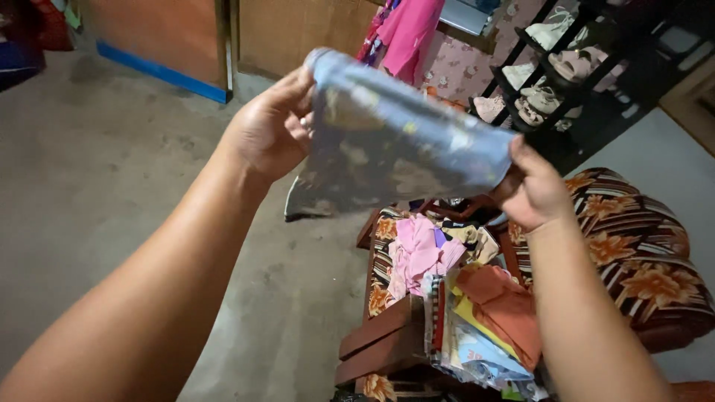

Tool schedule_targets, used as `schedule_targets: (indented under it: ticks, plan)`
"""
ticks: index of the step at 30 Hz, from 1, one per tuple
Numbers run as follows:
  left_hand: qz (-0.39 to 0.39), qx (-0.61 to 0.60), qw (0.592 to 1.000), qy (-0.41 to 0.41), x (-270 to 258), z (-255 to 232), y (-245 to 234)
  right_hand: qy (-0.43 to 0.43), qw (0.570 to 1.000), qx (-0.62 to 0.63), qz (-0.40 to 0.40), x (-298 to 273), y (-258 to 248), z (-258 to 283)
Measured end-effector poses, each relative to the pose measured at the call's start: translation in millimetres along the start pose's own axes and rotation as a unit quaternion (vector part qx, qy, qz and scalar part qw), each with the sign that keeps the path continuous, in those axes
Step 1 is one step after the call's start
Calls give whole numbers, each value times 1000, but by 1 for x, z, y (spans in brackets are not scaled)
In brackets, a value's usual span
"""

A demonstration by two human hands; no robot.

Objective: Sort and examine various items of clothing from a pile.

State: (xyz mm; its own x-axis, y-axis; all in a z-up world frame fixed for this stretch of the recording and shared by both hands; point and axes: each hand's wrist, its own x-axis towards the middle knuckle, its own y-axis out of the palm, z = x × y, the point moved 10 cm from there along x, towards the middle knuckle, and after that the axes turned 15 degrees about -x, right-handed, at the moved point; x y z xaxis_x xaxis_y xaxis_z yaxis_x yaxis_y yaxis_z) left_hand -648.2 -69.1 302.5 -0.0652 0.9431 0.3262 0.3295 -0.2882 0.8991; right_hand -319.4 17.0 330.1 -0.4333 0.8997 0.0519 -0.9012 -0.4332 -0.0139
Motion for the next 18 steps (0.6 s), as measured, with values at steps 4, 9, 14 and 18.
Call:
schedule_targets:
  ticks: [4, 9, 14, 18]
  plan:
    - [47, 100, 979, -170, -31, 45, 28, -22, 999, -37, -6, 4, -9, 0]
    - [-86, 56, 980, -170, -35, 64, -24, 13, 997, -71, 29, 0, -4, -26]
    - [-91, -18, 979, -184, -37, 68, -18, 45, 986, -151, -47, 6, -41, -56]
    - [-90, -37, 986, -138, -40, 68, -22, 35, 986, -134, -87, 7, -72, -67]
